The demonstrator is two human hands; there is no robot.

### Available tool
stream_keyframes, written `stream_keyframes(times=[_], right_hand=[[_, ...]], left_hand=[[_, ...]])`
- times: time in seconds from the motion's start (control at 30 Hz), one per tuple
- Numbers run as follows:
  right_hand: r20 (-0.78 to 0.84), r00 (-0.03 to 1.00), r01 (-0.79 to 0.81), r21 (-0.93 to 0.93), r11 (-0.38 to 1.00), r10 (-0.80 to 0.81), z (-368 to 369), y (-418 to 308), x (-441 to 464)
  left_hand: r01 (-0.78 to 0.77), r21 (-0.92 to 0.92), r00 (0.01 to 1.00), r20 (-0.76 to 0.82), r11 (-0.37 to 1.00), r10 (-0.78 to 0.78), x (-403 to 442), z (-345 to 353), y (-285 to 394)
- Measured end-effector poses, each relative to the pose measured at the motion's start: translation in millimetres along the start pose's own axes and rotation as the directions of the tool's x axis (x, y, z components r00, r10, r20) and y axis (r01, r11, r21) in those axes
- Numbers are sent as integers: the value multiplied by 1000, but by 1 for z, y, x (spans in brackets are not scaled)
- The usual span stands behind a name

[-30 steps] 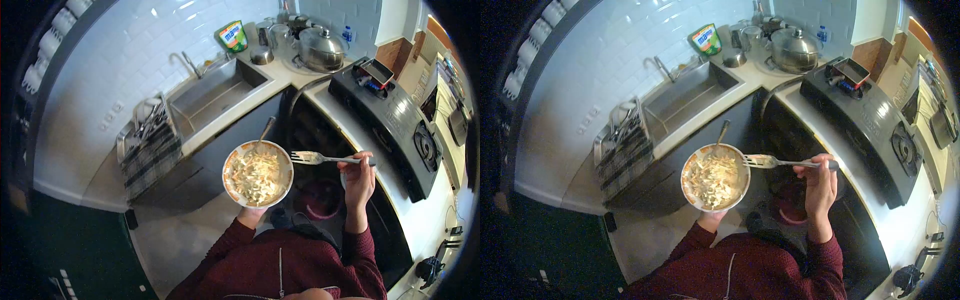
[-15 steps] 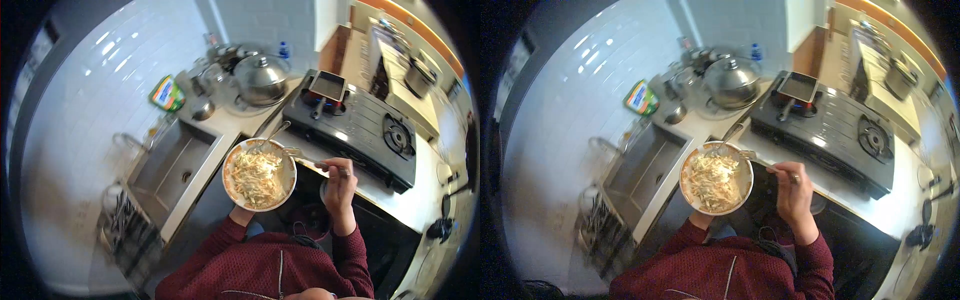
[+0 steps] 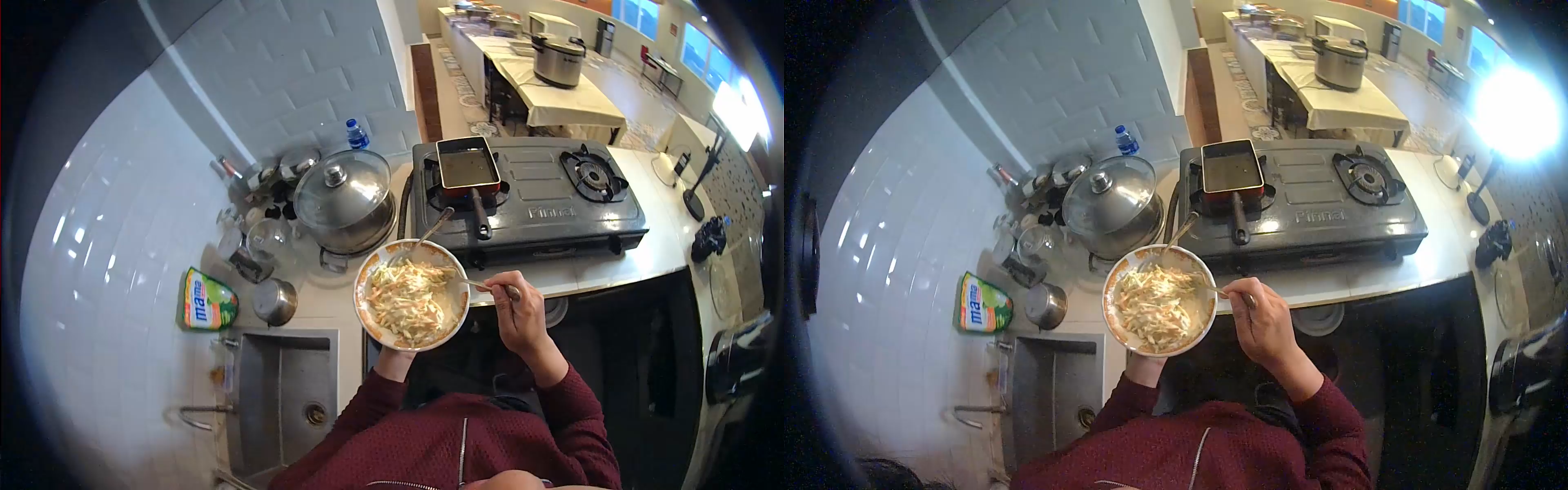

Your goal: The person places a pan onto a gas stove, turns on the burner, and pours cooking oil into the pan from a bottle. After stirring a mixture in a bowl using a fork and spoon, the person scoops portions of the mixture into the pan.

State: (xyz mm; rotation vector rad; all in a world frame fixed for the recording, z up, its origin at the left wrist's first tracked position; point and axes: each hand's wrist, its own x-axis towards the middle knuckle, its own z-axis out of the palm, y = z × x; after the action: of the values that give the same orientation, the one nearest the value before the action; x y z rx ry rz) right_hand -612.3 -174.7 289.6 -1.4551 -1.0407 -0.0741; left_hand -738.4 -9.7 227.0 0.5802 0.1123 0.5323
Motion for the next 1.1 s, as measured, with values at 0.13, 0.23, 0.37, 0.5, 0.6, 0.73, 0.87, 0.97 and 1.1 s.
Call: stream_keyframes(times=[0.13,0.23,0.37,0.5,0.6,0.73,0.87,0.97,1.1], right_hand=[[-13,999,33,-50,998,-34,14,-1,-16],[-31,990,135,-88,987,-138,21,-4,-24],[-60,980,186,-77,979,-191,13,0,-31],[-143,966,208,-53,977,-213,15,18,-34],[-164,944,283,-51,958,-287,13,18,-19],[-54,947,312,-95,945,-318,9,23,5],[-35,990,134,-37,990,-135,15,33,9],[-76,997,-7,213,977,24,19,31,9],[-68,993,-69,289,955,93,29,43,13]], left_hand=[[12,9,998,57,1000,-12,4,-28,-3],[59,-178,995,92,982,-44,8,-46,-6],[72,-239,972,235,968,-14,14,-58,-6],[189,-315,924,378,930,-59,26,-63,-5],[215,-318,904,423,923,-65,25,-48,-3],[234,-429,910,412,873,-41,25,-30,-1],[158,-338,903,430,928,3,29,-26,-1],[79,-224,951,310,971,-6,29,-43,-1],[114,-171,937,347,979,-48,32,-57,3]])
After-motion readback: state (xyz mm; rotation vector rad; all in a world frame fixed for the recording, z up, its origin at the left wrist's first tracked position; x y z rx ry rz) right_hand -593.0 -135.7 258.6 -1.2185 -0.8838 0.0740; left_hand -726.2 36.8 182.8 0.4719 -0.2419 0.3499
